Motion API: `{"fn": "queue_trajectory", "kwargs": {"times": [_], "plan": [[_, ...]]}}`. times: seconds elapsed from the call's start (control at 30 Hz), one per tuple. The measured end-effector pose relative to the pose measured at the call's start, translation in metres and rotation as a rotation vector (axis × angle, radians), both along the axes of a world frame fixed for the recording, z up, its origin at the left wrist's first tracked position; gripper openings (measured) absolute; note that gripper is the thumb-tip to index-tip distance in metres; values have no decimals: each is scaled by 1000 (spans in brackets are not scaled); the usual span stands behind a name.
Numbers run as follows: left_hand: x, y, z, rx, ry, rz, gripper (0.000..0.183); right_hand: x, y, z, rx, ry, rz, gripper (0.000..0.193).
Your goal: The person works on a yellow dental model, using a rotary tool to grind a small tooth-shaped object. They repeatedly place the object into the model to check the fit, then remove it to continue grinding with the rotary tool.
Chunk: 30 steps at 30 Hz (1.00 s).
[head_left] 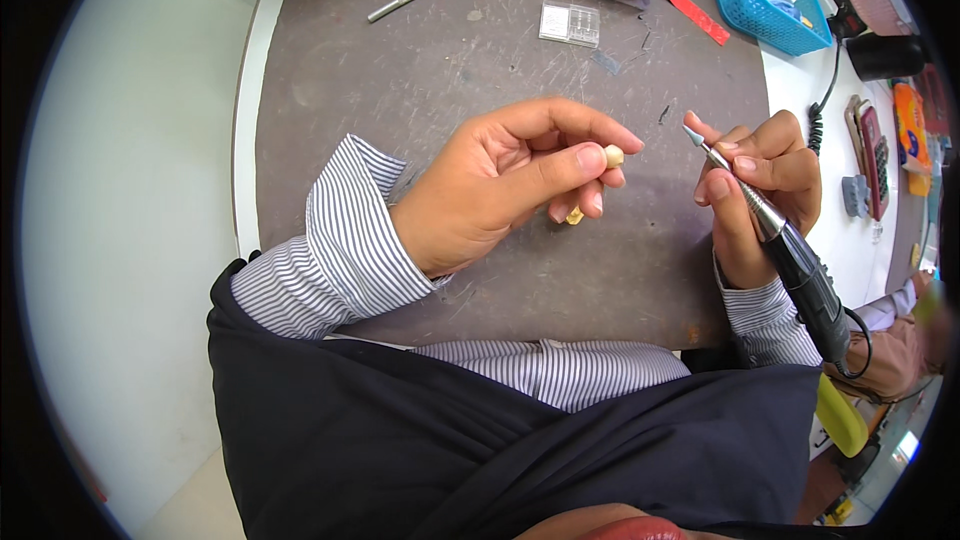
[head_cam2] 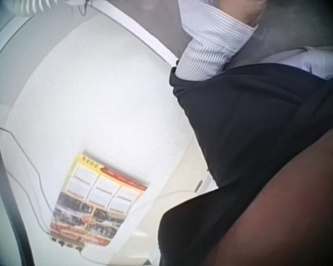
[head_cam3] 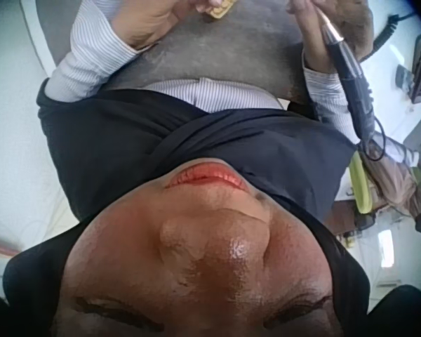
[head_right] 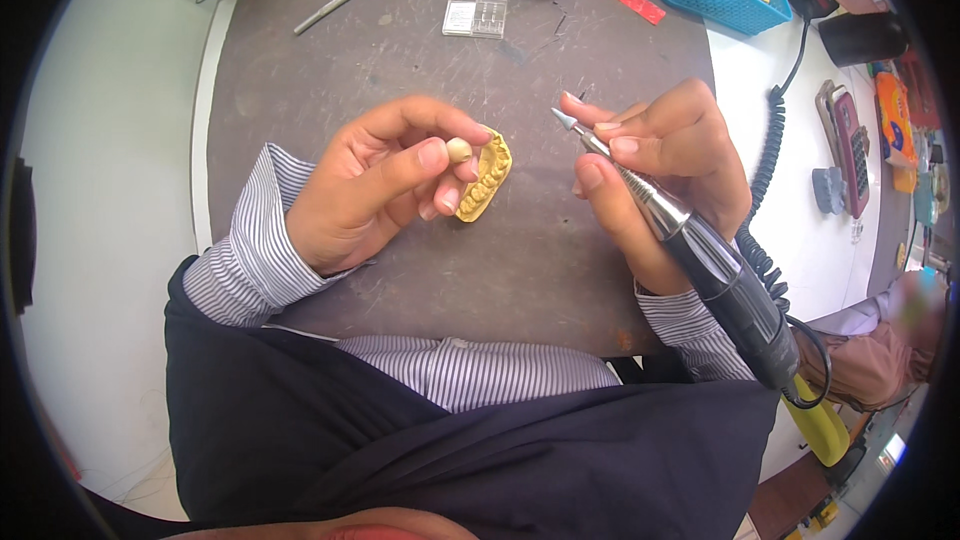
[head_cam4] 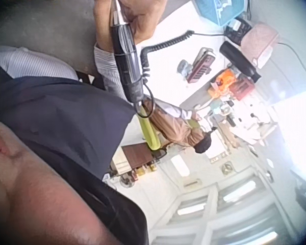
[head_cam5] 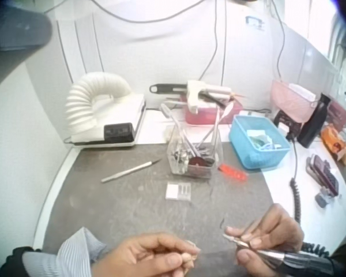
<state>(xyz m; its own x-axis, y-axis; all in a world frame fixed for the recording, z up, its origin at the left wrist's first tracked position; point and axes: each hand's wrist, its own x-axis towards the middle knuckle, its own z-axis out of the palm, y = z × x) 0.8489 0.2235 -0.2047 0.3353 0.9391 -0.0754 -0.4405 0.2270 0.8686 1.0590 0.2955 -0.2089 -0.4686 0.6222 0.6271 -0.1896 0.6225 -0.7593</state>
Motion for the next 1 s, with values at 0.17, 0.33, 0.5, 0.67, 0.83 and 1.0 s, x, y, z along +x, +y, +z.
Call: {"fn": "queue_trajectory", "kwargs": {"times": [0.17, 0.33, 0.5, 0.67, 0.83, 1.0], "plan": [[2, -2, 0, -34, 22, 11, 23, 3, 0, -4, -101, 50, 30, 17], [5, -5, 7, -17, 48, 22, 26, 4, -2, -1, -258, 138, 140, 19], [10, -11, 5, 157, 129, 62, 27, 6, -9, 1, -315, 205, 332, 27], [13, -12, 5, 267, 223, 80, 24, 1, -25, 11, -362, 116, 302, 24], [15, -13, 8, 359, 320, 108, 24, 1, -25, 6, -354, 102, 348, 24], [13, -15, 5, 394, 381, 105, 25, 1, -28, 1, -362, 105, 319, 22]]}}
